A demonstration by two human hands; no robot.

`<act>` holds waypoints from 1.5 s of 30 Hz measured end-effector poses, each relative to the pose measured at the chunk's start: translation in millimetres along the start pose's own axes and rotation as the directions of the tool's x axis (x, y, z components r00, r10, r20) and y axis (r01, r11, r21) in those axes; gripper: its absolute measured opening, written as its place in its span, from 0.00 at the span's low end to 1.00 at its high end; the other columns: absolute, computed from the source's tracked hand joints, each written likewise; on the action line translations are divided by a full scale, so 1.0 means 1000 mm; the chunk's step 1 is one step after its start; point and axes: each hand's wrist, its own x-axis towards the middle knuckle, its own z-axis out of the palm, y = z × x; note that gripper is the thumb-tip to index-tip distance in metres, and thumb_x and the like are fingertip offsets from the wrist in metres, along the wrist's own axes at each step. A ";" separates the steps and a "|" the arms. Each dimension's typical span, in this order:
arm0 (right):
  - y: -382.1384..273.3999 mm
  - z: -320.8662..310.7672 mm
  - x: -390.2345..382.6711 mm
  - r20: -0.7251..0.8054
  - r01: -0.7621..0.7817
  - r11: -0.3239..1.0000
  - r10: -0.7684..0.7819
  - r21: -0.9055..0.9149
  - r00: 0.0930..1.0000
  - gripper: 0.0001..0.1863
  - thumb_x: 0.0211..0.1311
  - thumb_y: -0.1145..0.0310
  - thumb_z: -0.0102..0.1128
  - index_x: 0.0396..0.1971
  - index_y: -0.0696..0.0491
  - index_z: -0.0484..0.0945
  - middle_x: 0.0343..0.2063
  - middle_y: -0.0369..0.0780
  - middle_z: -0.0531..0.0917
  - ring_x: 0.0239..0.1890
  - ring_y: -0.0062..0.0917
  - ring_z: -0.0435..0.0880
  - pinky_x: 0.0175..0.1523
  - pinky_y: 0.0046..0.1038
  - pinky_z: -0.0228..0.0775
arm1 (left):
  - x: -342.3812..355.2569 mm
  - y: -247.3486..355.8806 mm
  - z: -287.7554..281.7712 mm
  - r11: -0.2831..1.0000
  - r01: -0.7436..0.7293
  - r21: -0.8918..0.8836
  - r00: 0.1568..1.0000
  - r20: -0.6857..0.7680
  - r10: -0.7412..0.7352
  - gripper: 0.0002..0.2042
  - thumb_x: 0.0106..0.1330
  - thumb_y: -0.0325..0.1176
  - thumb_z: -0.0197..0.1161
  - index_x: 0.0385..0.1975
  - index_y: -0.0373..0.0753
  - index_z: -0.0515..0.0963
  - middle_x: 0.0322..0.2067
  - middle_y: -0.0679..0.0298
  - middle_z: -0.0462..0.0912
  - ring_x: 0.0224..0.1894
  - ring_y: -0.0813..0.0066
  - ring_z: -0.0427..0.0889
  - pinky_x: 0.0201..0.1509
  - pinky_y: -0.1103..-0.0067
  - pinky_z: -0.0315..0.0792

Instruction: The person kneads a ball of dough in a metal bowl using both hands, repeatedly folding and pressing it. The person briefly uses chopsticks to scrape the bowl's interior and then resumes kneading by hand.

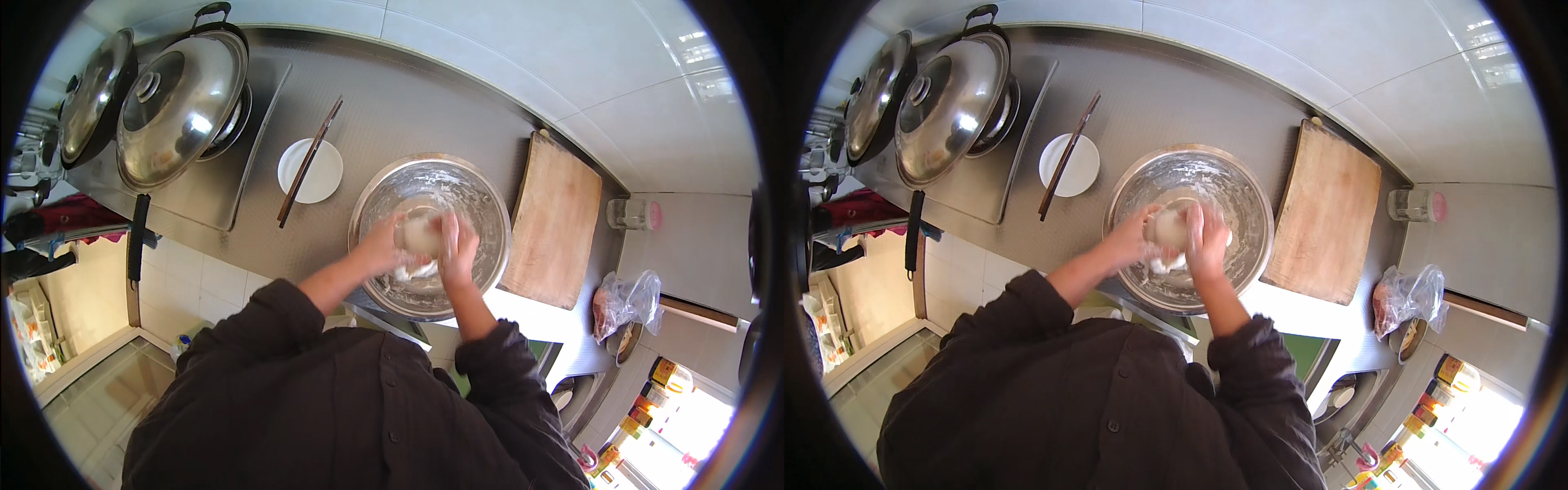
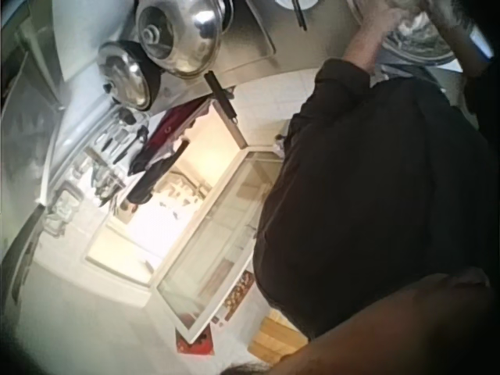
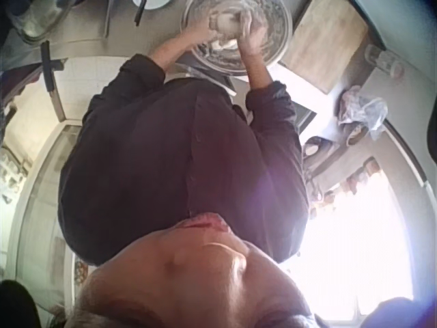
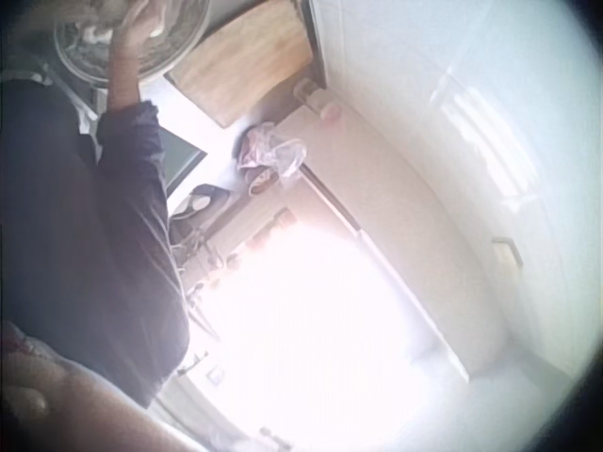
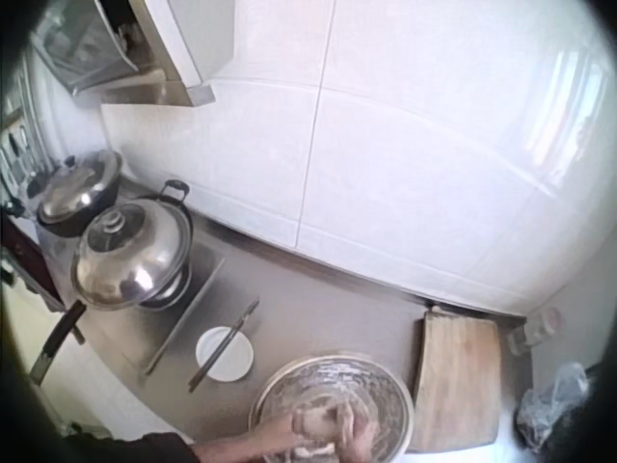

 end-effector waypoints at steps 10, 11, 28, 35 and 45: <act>0.039 0.022 -0.065 0.088 0.275 0.839 -0.266 -0.470 0.960 0.16 0.54 0.63 0.49 0.40 0.56 0.75 0.41 0.45 0.75 0.48 0.43 0.71 0.59 0.47 0.53 | -0.043 -0.029 0.049 0.712 -0.142 0.687 0.964 -0.068 0.258 0.34 0.54 0.31 0.59 0.60 0.29 0.52 0.52 0.39 0.61 0.51 0.43 0.67 0.55 0.63 0.66; 0.044 0.024 -0.057 0.115 0.286 0.839 -0.262 -0.464 0.958 0.17 0.54 0.63 0.50 0.40 0.56 0.75 0.41 0.44 0.75 0.49 0.42 0.70 0.60 0.46 0.52 | -0.037 -0.025 0.045 0.736 -0.099 0.670 0.978 -0.072 0.197 0.33 0.54 0.32 0.59 0.60 0.29 0.53 0.51 0.39 0.62 0.49 0.43 0.69 0.52 0.63 0.67; 0.057 -0.014 0.056 0.250 -0.398 0.760 0.576 -0.513 0.778 0.35 0.63 0.38 0.38 0.37 0.57 0.79 0.38 0.52 0.80 0.44 0.40 0.80 0.50 0.36 0.68 | 0.004 0.014 0.010 0.843 0.087 0.531 0.979 -0.202 0.026 0.33 0.49 0.48 0.70 0.49 0.33 0.65 0.40 0.44 0.78 0.43 0.49 0.79 0.49 0.65 0.72; 0.048 -0.074 0.012 0.236 -0.510 0.860 0.503 -0.033 0.832 0.32 0.64 0.42 0.44 0.25 0.59 0.79 0.26 0.42 0.81 0.29 0.35 0.79 0.41 0.32 0.70 | -0.021 -0.005 0.060 0.959 -0.282 0.011 0.957 -0.068 0.283 0.43 0.47 0.37 0.73 0.61 0.34 0.55 0.56 0.48 0.66 0.59 0.57 0.67 0.62 0.73 0.60; 0.047 -0.010 -0.080 0.019 0.266 0.756 -0.318 -0.598 0.948 0.15 0.55 0.61 0.51 0.39 0.54 0.75 0.39 0.45 0.77 0.40 0.41 0.74 0.49 0.43 0.61 | -0.034 -0.036 0.082 0.677 -0.358 0.643 0.875 -0.022 0.483 0.31 0.55 0.25 0.56 0.60 0.33 0.55 0.55 0.38 0.58 0.57 0.39 0.61 0.59 0.60 0.61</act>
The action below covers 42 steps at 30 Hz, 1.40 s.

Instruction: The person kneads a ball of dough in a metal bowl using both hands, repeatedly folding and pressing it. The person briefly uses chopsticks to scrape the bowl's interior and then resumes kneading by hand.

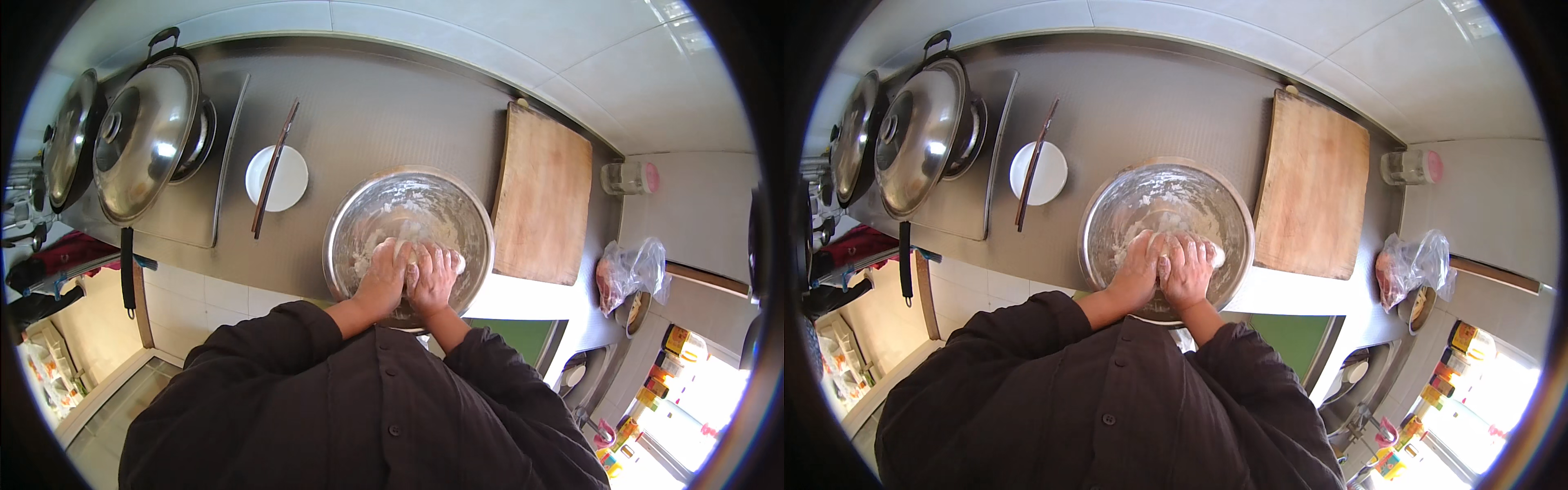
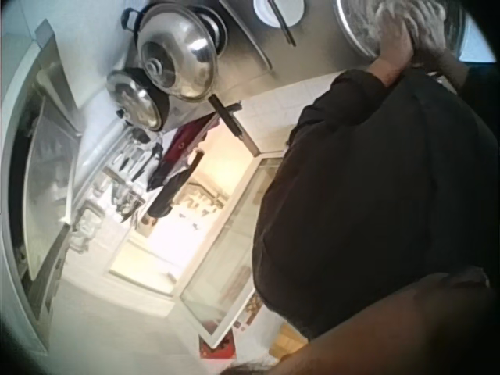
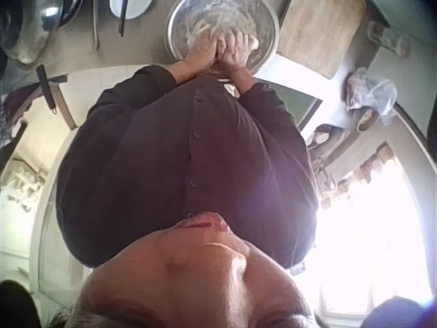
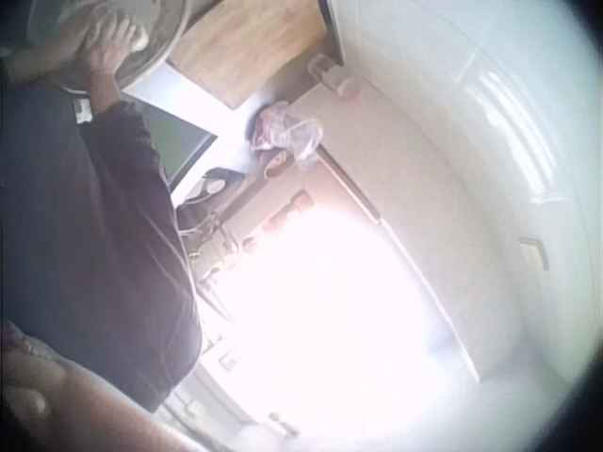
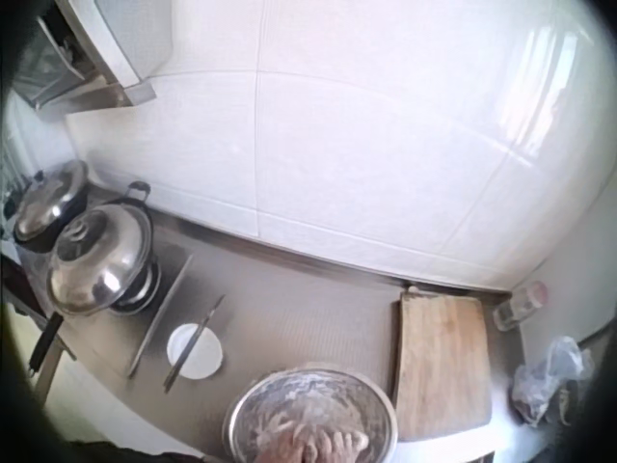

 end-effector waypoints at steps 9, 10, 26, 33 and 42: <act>0.041 0.046 0.078 0.142 -0.110 0.994 0.107 0.013 0.984 0.11 0.57 0.60 0.52 0.31 0.50 0.77 0.27 0.42 0.80 0.33 0.37 0.78 0.40 0.39 0.68 | 0.081 -0.024 -0.015 0.924 0.358 0.133 0.908 0.180 -0.378 0.28 0.53 0.33 0.60 0.55 0.38 0.60 0.41 0.45 0.75 0.36 0.44 0.79 0.39 0.58 0.74; 0.040 0.050 0.085 0.153 -0.136 0.991 0.135 -0.004 0.979 0.11 0.58 0.59 0.52 0.30 0.50 0.77 0.26 0.42 0.80 0.32 0.37 0.79 0.39 0.38 0.68 | 0.093 -0.033 -0.018 0.915 0.387 0.115 0.889 0.216 -0.403 0.28 0.53 0.34 0.61 0.55 0.38 0.61 0.42 0.45 0.75 0.36 0.43 0.79 0.40 0.58 0.74; -0.017 -0.017 0.010 0.022 -0.020 0.997 0.018 0.073 1.000 0.13 0.54 0.60 0.53 0.33 0.53 0.75 0.35 0.44 0.76 0.39 0.41 0.73 0.49 0.42 0.60 | -0.007 0.015 -0.036 0.976 0.174 -0.131 0.968 0.204 -0.145 0.38 0.47 0.34 0.68 0.61 0.38 0.58 0.58 0.37 0.57 0.61 0.39 0.57 0.64 0.58 0.55; 0.010 0.035 0.043 0.180 -0.005 0.997 -0.010 0.078 0.984 0.12 0.54 0.60 0.52 0.35 0.50 0.75 0.35 0.43 0.78 0.40 0.40 0.75 0.48 0.45 0.62 | 0.025 -0.014 -0.029 0.961 0.271 0.048 0.952 0.135 -0.275 0.27 0.53 0.32 0.58 0.56 0.39 0.63 0.47 0.45 0.70 0.45 0.47 0.75 0.43 0.63 0.74; 0.016 0.074 0.120 0.291 -0.137 0.984 0.165 -0.114 0.943 0.20 0.63 0.49 0.45 0.27 0.49 0.79 0.20 0.44 0.81 0.24 0.39 0.81 0.29 0.41 0.72 | 0.108 -0.089 -0.019 0.953 0.273 0.129 0.919 0.257 -0.298 0.19 0.55 0.42 0.59 0.40 0.34 0.73 0.32 0.46 0.81 0.33 0.47 0.80 0.37 0.59 0.75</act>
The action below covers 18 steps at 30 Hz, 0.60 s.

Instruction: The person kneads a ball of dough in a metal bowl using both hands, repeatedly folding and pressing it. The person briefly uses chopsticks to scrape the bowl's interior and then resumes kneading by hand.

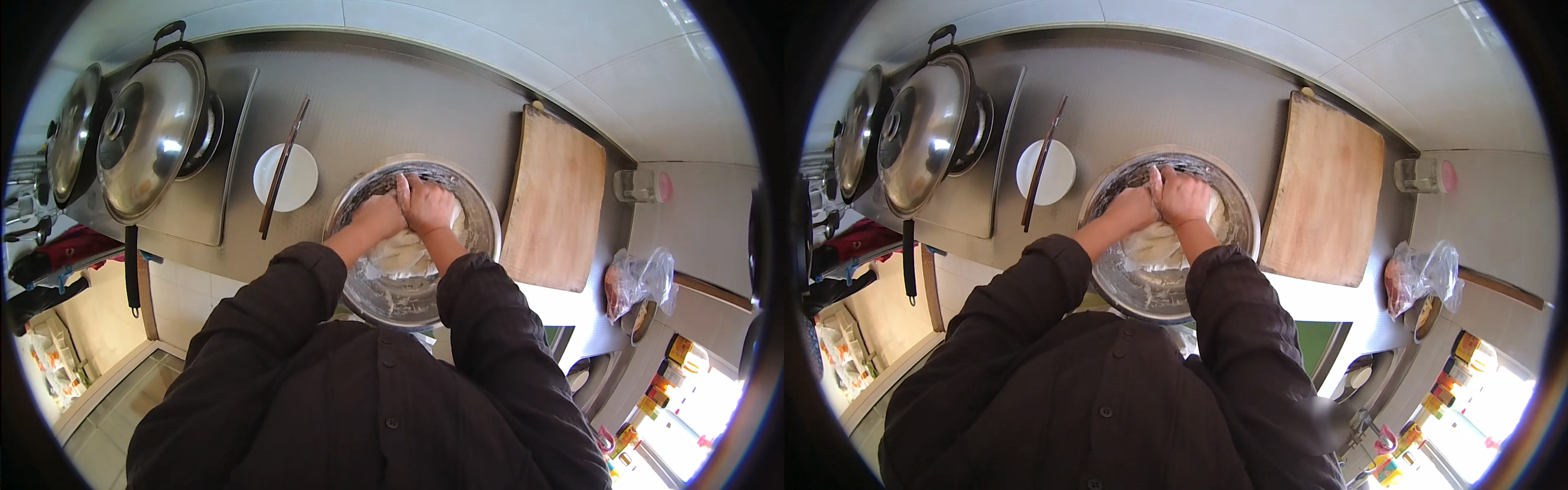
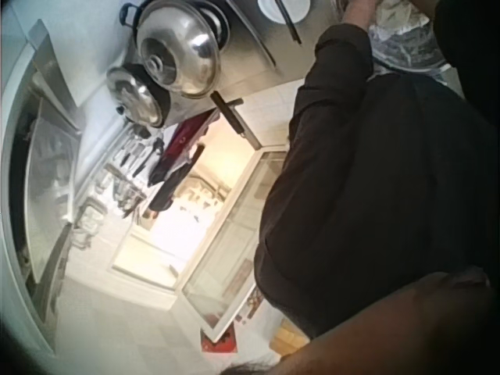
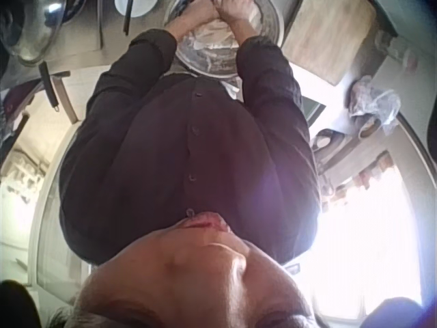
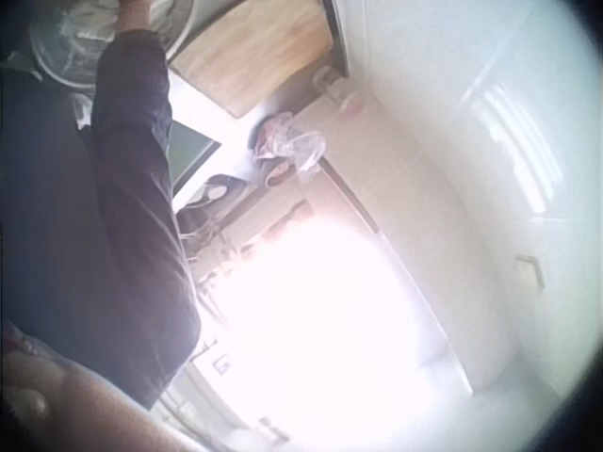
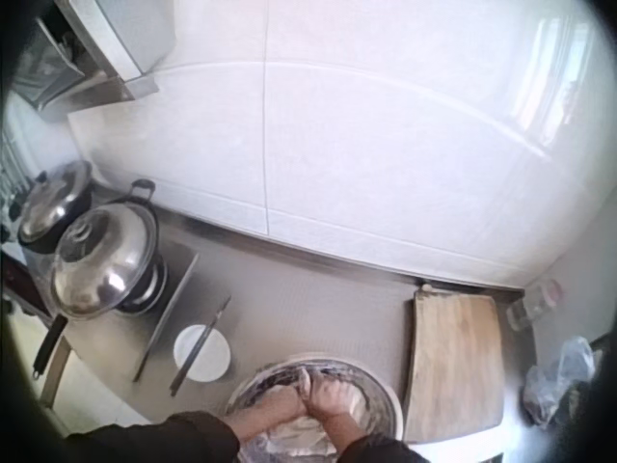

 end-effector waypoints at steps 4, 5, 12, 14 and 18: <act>0.003 -0.031 0.001 0.274 -0.152 0.987 0.133 0.047 0.952 0.34 0.65 0.39 0.28 0.35 0.48 0.81 0.32 0.50 0.82 0.40 0.42 0.81 0.48 0.42 0.70 | -0.042 0.035 -0.037 0.993 0.112 -0.029 0.993 0.035 -0.111 0.24 0.53 0.46 0.64 0.47 0.38 0.72 0.39 0.48 0.79 0.40 0.49 0.79 0.44 0.64 0.74; 0.020 -0.043 0.000 0.358 -0.228 0.974 0.213 0.002 0.909 0.35 0.65 0.39 0.26 0.37 0.51 0.80 0.33 0.50 0.82 0.42 0.42 0.80 0.51 0.43 0.68 | -0.060 0.038 -0.030 0.994 0.072 -0.088 0.995 -0.057 -0.077 0.26 0.52 0.45 0.66 0.49 0.39 0.71 0.41 0.49 0.78 0.42 0.50 0.78 0.46 0.65 0.73; 0.057 -0.074 -0.051 0.505 -0.623 0.467 0.366 0.628 0.782 0.28 0.64 0.45 0.44 0.26 0.55 0.82 0.24 0.48 0.81 0.27 0.36 0.79 0.36 0.36 0.70 | -0.111 0.042 0.016 0.661 -0.205 -0.722 0.966 -0.258 0.017 0.41 0.42 0.34 0.74 0.59 0.39 0.61 0.52 0.48 0.69 0.56 0.52 0.69 0.60 0.69 0.63; 0.032 -0.093 -0.064 0.357 -0.503 0.708 0.362 0.496 0.861 0.25 0.64 0.48 0.47 0.24 0.54 0.81 0.21 0.46 0.80 0.25 0.37 0.78 0.34 0.34 0.69 | -0.121 0.052 -0.001 0.766 -0.169 -0.620 0.983 -0.160 0.088 0.43 0.43 0.32 0.73 0.61 0.37 0.57 0.57 0.47 0.63 0.60 0.48 0.62 0.64 0.67 0.57; -0.030 -0.077 -0.111 -0.208 0.053 0.993 -0.030 0.106 0.978 0.13 0.58 0.62 0.51 0.31 0.56 0.79 0.32 0.43 0.79 0.35 0.42 0.76 0.46 0.40 0.64 | -0.145 0.049 0.012 0.909 -0.272 -0.317 0.950 -0.238 0.202 0.42 0.49 0.31 0.68 0.63 0.33 0.51 0.59 0.42 0.55 0.62 0.40 0.56 0.66 0.64 0.53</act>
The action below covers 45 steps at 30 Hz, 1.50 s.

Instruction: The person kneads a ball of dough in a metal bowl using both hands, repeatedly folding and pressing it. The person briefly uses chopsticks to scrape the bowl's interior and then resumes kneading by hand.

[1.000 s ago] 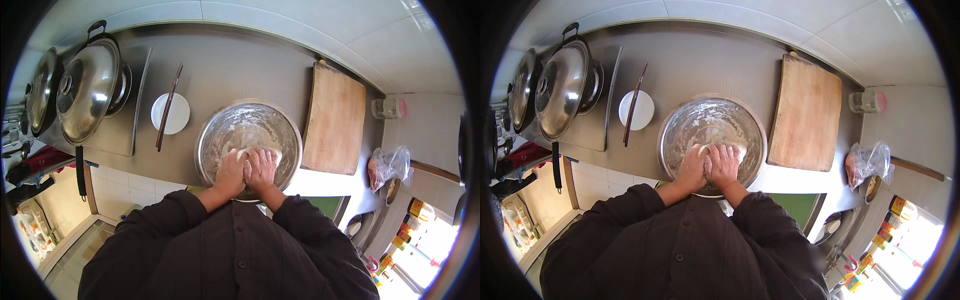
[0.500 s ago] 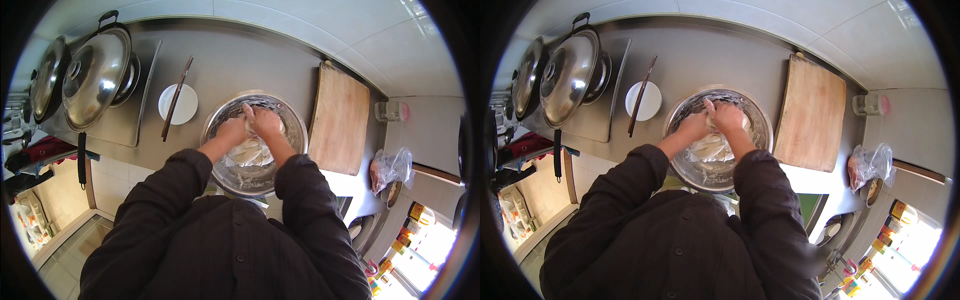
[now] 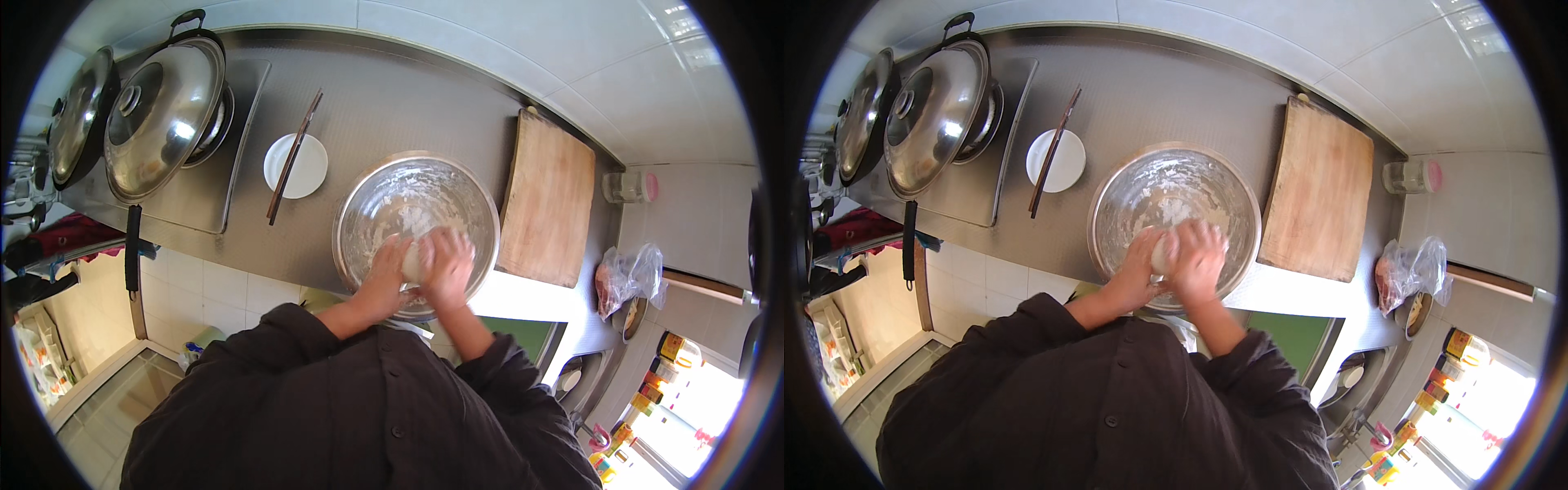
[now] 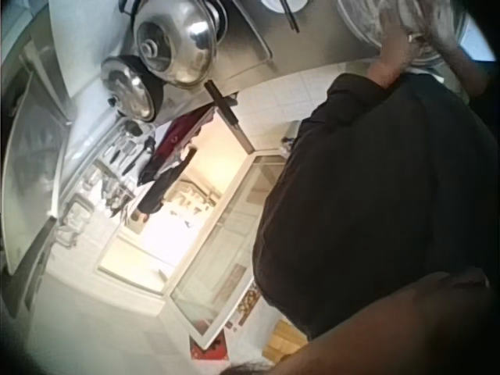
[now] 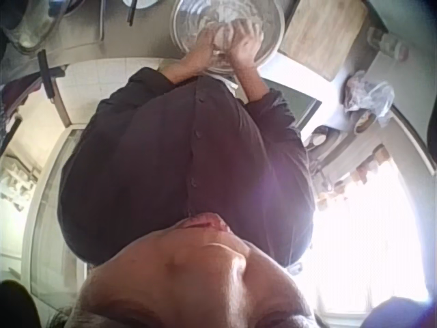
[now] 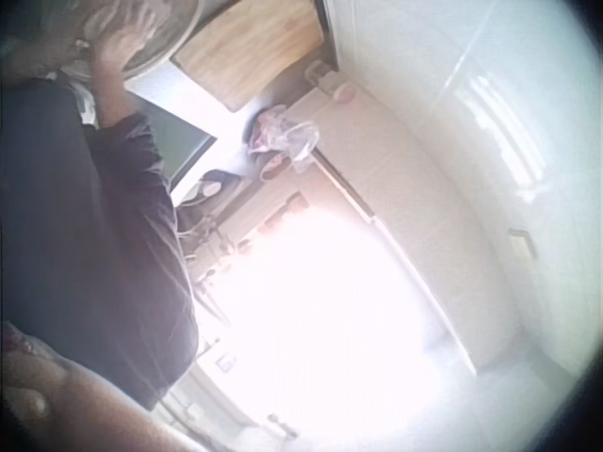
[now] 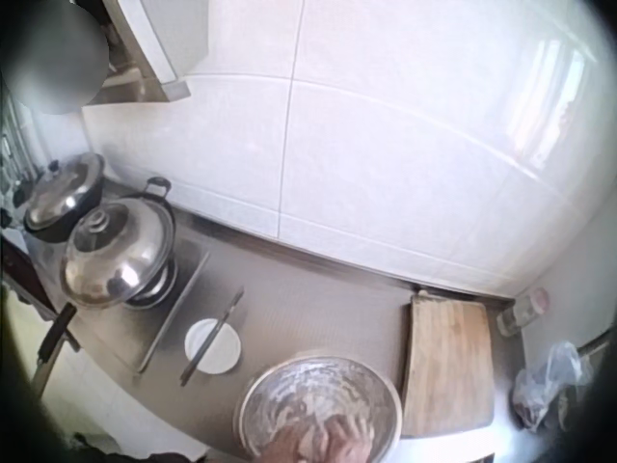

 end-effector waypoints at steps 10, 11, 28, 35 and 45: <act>0.022 0.086 0.033 0.004 0.178 0.977 -0.180 0.115 0.984 0.12 0.54 0.61 0.51 0.35 0.51 0.77 0.35 0.41 0.78 0.38 0.38 0.75 0.49 0.43 0.61 | 0.054 -0.024 -0.022 0.832 0.493 0.253 0.839 0.113 -0.532 0.32 0.54 0.31 0.60 0.58 0.30 0.54 0.45 0.39 0.67 0.46 0.39 0.74 0.48 0.61 0.72; 0.023 0.091 0.045 -0.004 0.169 0.982 -0.169 0.088 0.986 0.09 0.55 0.62 0.51 0.30 0.50 0.76 0.31 0.40 0.79 0.34 0.37 0.76 0.45 0.40 0.64 | 0.061 -0.025 -0.025 0.834 0.443 0.328 0.867 0.078 -0.492 0.29 0.54 0.30 0.60 0.53 0.28 0.57 0.40 0.39 0.73 0.39 0.40 0.78 0.42 0.59 0.75; 0.011 0.002 0.020 -0.012 0.086 0.944 -0.086 0.318 0.996 0.13 0.60 0.65 0.48 0.19 0.54 0.73 0.20 0.44 0.71 0.27 0.42 0.69 0.39 0.41 0.58 | 0.041 -0.004 -0.030 0.996 0.083 0.030 0.991 0.099 -0.086 0.46 0.39 0.42 0.76 0.60 0.35 0.57 0.54 0.39 0.65 0.57 0.41 0.64 0.60 0.62 0.62; 0.015 0.046 -0.025 -0.011 0.117 0.989 -0.116 0.096 0.993 0.18 0.56 0.59 0.48 0.42 0.53 0.74 0.38 0.44 0.76 0.42 0.41 0.72 0.56 0.45 0.54 | 0.005 -0.004 0.005 0.942 0.031 0.335 0.999 -0.037 -0.020 0.33 0.49 0.27 0.60 0.59 0.31 0.59 0.53 0.39 0.61 0.55 0.40 0.62 0.60 0.58 0.59; 0.034 0.076 0.053 0.101 0.100 0.992 -0.108 0.080 0.989 0.11 0.57 0.62 0.50 0.30 0.52 0.77 0.30 0.44 0.80 0.34 0.41 0.77 0.44 0.42 0.66 | 0.062 -0.019 -0.019 0.899 0.279 0.337 0.954 0.007 -0.299 0.26 0.52 0.34 0.65 0.51 0.39 0.65 0.42 0.51 0.69 0.42 0.50 0.75 0.38 0.62 0.74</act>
